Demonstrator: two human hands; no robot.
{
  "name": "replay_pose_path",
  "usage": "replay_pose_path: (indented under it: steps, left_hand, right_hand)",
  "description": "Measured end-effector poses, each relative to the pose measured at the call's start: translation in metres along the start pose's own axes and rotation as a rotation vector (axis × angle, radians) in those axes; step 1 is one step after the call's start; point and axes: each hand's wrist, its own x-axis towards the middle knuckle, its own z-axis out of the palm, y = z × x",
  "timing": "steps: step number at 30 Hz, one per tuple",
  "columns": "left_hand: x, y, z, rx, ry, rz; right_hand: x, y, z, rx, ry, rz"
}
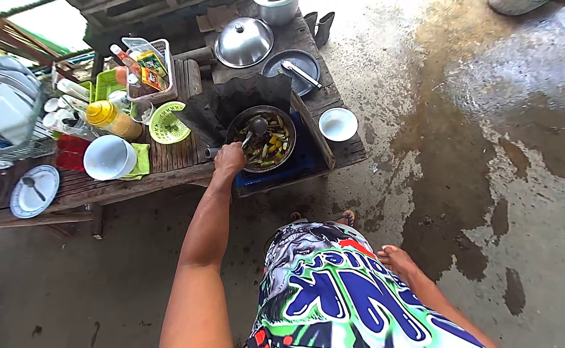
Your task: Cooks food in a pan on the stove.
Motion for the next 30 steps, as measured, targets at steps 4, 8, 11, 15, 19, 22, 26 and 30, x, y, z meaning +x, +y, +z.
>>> replay_pose_path:
  steps: [4, 8, 11, 15, 19, 22, 26, 30]
  left_hand:
    - [0.001, 0.005, 0.017, -0.022, -0.05, 0.093]
    - [0.002, 0.009, 0.025, 0.035, -0.063, 0.02]
    - [-0.007, 0.027, 0.018, -0.012, -0.047, 0.05]
    - [-0.004, 0.046, 0.034, 0.023, -0.099, 0.072]
    - [-0.004, 0.057, 0.029, 0.034, -0.072, -0.037]
    - [0.001, 0.073, 0.024, -0.014, -0.03, -0.099]
    - [0.012, 0.093, 0.022, 0.081, -0.065, -0.204]
    - [0.015, 0.107, 0.001, 0.101, -0.042, -0.278]
  right_hand:
    - [0.005, 0.01, -0.001, -0.021, -0.007, 0.006]
    - [0.007, 0.012, -0.004, -0.034, -0.014, 0.005]
    - [0.004, 0.006, -0.007, -0.061, -0.038, 0.009]
    - [0.013, -0.008, -0.024, -0.102, -0.051, 0.009]
    - [0.037, -0.024, -0.053, -0.079, -0.047, -0.027]
    - [0.048, -0.031, -0.073, -0.097, -0.06, -0.028]
    - [0.06, -0.041, -0.103, -0.133, -0.078, -0.031]
    - [0.074, -0.047, -0.136, -0.122, -0.076, -0.032]
